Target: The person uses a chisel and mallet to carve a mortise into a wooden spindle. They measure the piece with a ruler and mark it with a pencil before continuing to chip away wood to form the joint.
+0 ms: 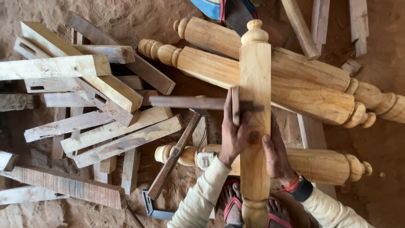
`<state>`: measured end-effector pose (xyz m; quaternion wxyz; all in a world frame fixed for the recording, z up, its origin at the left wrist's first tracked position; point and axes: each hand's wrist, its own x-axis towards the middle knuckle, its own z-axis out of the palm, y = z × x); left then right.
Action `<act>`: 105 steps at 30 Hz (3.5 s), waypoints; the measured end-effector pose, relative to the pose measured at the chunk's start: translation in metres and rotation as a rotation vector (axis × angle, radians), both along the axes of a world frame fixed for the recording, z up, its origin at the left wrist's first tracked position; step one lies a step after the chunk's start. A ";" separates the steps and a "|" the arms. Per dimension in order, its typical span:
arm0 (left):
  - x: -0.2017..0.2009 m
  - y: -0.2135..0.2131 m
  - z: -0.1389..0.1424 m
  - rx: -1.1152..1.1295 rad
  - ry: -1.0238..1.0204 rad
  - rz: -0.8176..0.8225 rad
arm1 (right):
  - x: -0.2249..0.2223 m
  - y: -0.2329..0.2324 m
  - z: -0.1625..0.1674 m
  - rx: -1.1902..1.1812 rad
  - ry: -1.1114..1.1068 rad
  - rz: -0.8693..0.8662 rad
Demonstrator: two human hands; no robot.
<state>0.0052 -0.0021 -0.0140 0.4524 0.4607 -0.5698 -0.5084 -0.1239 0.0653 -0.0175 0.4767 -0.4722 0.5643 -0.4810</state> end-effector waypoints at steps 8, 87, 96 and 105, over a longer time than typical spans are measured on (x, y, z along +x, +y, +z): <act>0.006 0.036 0.014 0.019 -0.027 0.009 | -0.001 0.004 -0.009 -0.047 -0.011 -0.002; 0.068 0.117 0.144 0.031 -0.203 -0.144 | -0.075 -0.065 0.005 -0.257 -0.675 -0.305; 0.086 0.127 0.083 -0.381 -0.228 0.021 | -0.067 -0.060 0.021 -0.273 -0.633 -0.258; 0.069 0.107 0.076 -0.101 -0.536 -0.264 | -0.077 -0.065 0.012 -0.323 -0.616 -0.303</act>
